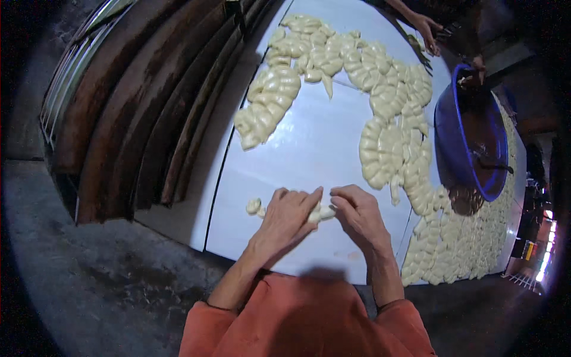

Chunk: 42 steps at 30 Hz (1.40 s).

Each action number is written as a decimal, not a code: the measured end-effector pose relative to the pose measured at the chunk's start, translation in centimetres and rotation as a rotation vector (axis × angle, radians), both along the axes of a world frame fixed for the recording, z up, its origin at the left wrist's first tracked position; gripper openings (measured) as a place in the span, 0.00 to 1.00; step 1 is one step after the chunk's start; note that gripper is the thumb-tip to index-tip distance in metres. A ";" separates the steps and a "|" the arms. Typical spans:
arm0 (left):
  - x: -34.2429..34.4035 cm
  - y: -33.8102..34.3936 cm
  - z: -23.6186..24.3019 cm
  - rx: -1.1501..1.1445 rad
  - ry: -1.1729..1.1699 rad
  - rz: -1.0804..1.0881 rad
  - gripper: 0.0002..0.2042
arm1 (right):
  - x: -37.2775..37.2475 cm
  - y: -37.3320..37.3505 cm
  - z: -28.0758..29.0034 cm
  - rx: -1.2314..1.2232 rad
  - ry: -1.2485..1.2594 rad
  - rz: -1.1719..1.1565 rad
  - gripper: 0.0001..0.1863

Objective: The person fills dough balls with a brown paste using a spoon, rolls the dough by hand, and places the filled dough pieces into metal baking pans.

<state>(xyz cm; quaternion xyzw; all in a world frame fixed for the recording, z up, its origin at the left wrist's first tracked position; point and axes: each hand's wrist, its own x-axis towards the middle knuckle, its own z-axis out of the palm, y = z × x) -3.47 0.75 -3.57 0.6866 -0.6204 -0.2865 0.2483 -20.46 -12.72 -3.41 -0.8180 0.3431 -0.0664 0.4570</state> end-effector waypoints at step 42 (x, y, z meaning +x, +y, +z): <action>-0.3 -7.2 0.5 0.122 0.873 0.373 0.12 | -0.8 -2.4 -0.8 0.635 -0.510 -0.378 0.11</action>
